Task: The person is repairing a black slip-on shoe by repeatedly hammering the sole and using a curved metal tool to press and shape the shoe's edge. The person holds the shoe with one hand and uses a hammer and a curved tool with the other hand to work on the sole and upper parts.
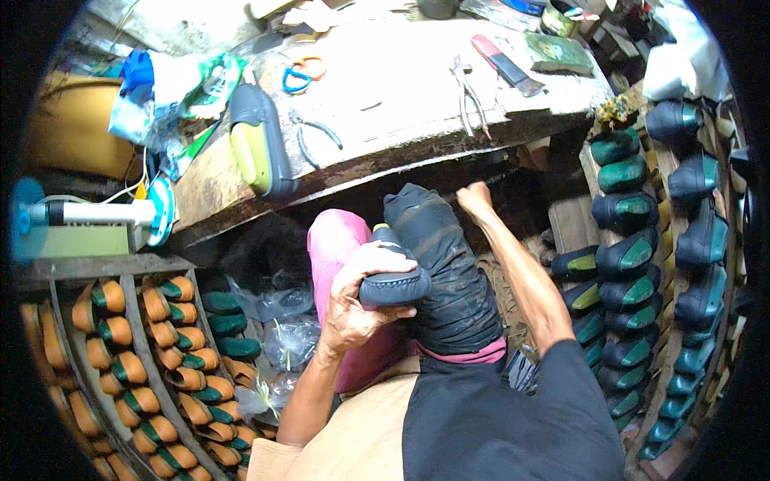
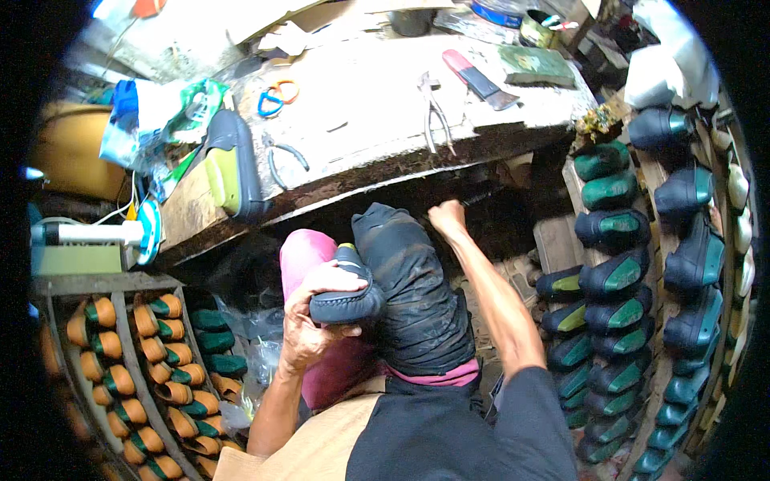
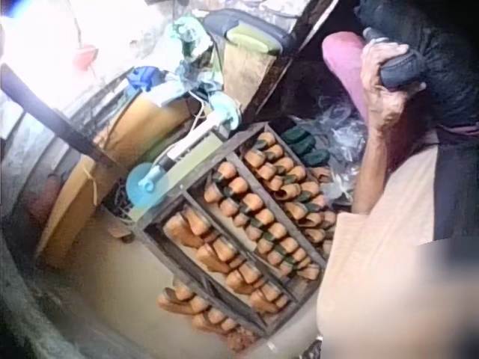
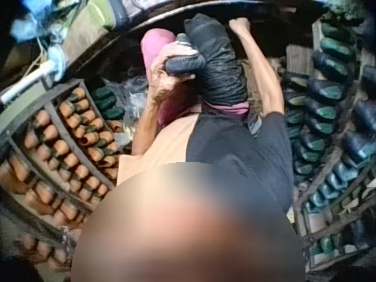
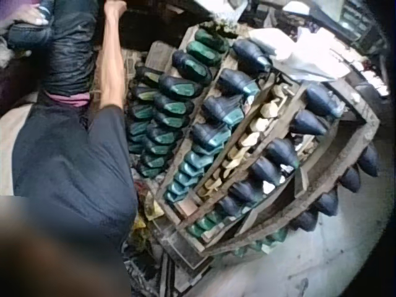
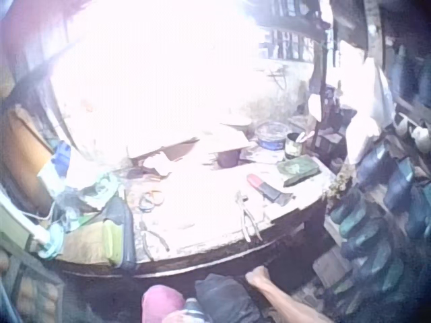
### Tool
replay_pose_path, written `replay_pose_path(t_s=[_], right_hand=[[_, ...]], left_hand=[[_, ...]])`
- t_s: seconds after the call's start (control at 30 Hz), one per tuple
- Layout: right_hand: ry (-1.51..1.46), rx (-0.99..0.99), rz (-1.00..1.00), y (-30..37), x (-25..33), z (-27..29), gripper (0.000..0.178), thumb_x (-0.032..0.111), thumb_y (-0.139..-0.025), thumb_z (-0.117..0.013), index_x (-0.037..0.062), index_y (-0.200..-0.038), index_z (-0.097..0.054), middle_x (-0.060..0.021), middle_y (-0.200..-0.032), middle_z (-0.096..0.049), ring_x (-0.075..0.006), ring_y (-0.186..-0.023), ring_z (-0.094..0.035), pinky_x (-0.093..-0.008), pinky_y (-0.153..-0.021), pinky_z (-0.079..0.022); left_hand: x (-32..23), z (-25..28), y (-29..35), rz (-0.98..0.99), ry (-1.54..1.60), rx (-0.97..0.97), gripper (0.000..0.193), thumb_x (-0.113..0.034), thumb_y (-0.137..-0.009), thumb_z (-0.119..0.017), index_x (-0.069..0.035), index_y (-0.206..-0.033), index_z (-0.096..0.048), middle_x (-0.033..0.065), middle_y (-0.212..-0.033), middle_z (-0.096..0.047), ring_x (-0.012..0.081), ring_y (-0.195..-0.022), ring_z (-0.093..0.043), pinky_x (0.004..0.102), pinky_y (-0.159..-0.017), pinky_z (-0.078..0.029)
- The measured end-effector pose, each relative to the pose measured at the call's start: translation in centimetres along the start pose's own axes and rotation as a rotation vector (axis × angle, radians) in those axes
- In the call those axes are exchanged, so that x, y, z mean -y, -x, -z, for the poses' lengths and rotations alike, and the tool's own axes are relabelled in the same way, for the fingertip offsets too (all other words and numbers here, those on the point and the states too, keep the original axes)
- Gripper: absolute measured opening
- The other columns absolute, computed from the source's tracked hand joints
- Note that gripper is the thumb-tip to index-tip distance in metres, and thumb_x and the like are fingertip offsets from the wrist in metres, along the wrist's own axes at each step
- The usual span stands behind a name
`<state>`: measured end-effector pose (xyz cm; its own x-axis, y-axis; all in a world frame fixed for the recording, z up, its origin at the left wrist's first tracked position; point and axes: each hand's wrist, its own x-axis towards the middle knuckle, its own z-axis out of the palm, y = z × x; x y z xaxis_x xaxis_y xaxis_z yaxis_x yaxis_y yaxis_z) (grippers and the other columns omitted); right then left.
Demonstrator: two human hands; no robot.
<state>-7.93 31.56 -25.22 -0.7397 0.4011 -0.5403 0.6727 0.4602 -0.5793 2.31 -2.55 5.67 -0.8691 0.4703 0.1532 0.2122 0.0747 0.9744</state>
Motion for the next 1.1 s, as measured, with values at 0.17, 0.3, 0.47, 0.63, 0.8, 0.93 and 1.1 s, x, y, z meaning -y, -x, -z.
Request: replay_pose_path(t_s=[0.17, 0.3, 0.47, 0.63, 0.8, 0.93, 1.1], right_hand=[[-0.232, 0.011, 0.340, 15.8, -5.5, 8.1, 0.040, 0.027, -0.103, -0.084, 0.0025, -0.083, -0.060, -0.0004, -0.073, -0.056, -0.0112, -0.072, -0.050, -0.0384, -0.061, -0.043], [-0.326, 0.063, 0.243, 25.4, -7.0, 12.7, 0.036, 0.035, -0.112, -0.075, 0.0016, -0.101, -0.070, -0.0025, -0.077, -0.063, -0.0121, -0.067, -0.054, -0.0359, -0.063, -0.046], [-0.008, -0.153, 0.586, 30.0, -2.8, 18.5, 0.038, 0.034, -0.111, -0.075, -0.0031, -0.104, -0.071, -0.0090, -0.080, -0.066, -0.0192, -0.071, -0.058, -0.0416, -0.065, -0.048], [-0.179, -0.059, 1.088, 34.5, 2.5, 22.3, 0.049, 0.049, -0.106, -0.069, 0.0035, -0.090, -0.074, -0.0095, -0.080, -0.071, -0.0275, -0.066, -0.067, -0.0406, -0.064, -0.050], [0.323, 0.023, 1.114, 32.6, 6.9, 26.0, 0.058, 0.061, -0.103, -0.072, 0.0048, -0.087, -0.075, -0.0153, -0.072, -0.068, -0.0362, -0.062, -0.068, -0.0463, -0.059, -0.050], [0.110, -0.174, 0.811, 32.1, 7.4, 27.5, 0.047, 0.046, -0.110, -0.072, 0.0013, -0.102, -0.081, -0.0164, -0.069, -0.067, -0.0289, -0.055, -0.066, -0.0426, -0.056, -0.051], [0.353, -0.019, 1.045, 31.3, 8.3, 29.1, 0.053, 0.057, -0.109, -0.070, 0.0081, -0.088, -0.072, -0.0209, -0.072, -0.069, -0.0396, -0.060, -0.071, -0.0487, -0.054, -0.052]], left_hand=[[0.4, 1.0, 1.3, 0.044, 0.138, -0.015, 0.061, -0.013, -0.072, -0.105, -0.012, -0.129, -0.082, 0.0054, -0.131, -0.080, 0.0264, -0.132, -0.071, 0.0488, -0.127, -0.045], [-0.3, 1.6, 1.2, 0.109, 0.279, -0.004, 0.060, -0.013, -0.076, -0.104, -0.010, -0.130, -0.081, 0.0055, -0.130, -0.080, 0.0252, -0.128, -0.072, 0.0449, -0.122, -0.049], [-0.7, 0.2, -1.2, -0.077, 0.014, 0.146, 0.054, -0.014, -0.078, -0.103, -0.009, -0.128, -0.080, 0.0068, -0.121, -0.079, 0.0241, -0.116, -0.074, 0.0404, -0.108, -0.056], [-0.7, -2.8, -2.9, -0.214, -0.155, 0.177, 0.045, -0.030, -0.080, -0.102, -0.012, -0.116, -0.081, 0.0076, -0.107, -0.077, 0.0325, -0.106, -0.073, 0.0440, -0.097, -0.057], [-0.8, -5.3, -3.8, -0.240, -0.360, 0.222, 0.045, -0.041, -0.082, -0.098, -0.015, -0.115, -0.081, 0.0068, -0.110, -0.076, 0.0324, -0.106, -0.072, 0.0455, -0.096, -0.053], [-0.5, -6.7, -4.7, -0.242, -0.455, 0.223, 0.050, -0.044, -0.079, -0.099, -0.015, -0.116, -0.081, 0.0080, -0.107, -0.075, 0.0344, -0.104, -0.070, 0.0462, -0.094, -0.054], [0.3, -7.7, -5.4, -0.198, -0.507, 0.255, 0.052, -0.046, -0.078, -0.100, -0.014, -0.114, -0.080, 0.0088, -0.107, -0.075, 0.0344, -0.104, -0.071, 0.0467, -0.096, -0.053]])
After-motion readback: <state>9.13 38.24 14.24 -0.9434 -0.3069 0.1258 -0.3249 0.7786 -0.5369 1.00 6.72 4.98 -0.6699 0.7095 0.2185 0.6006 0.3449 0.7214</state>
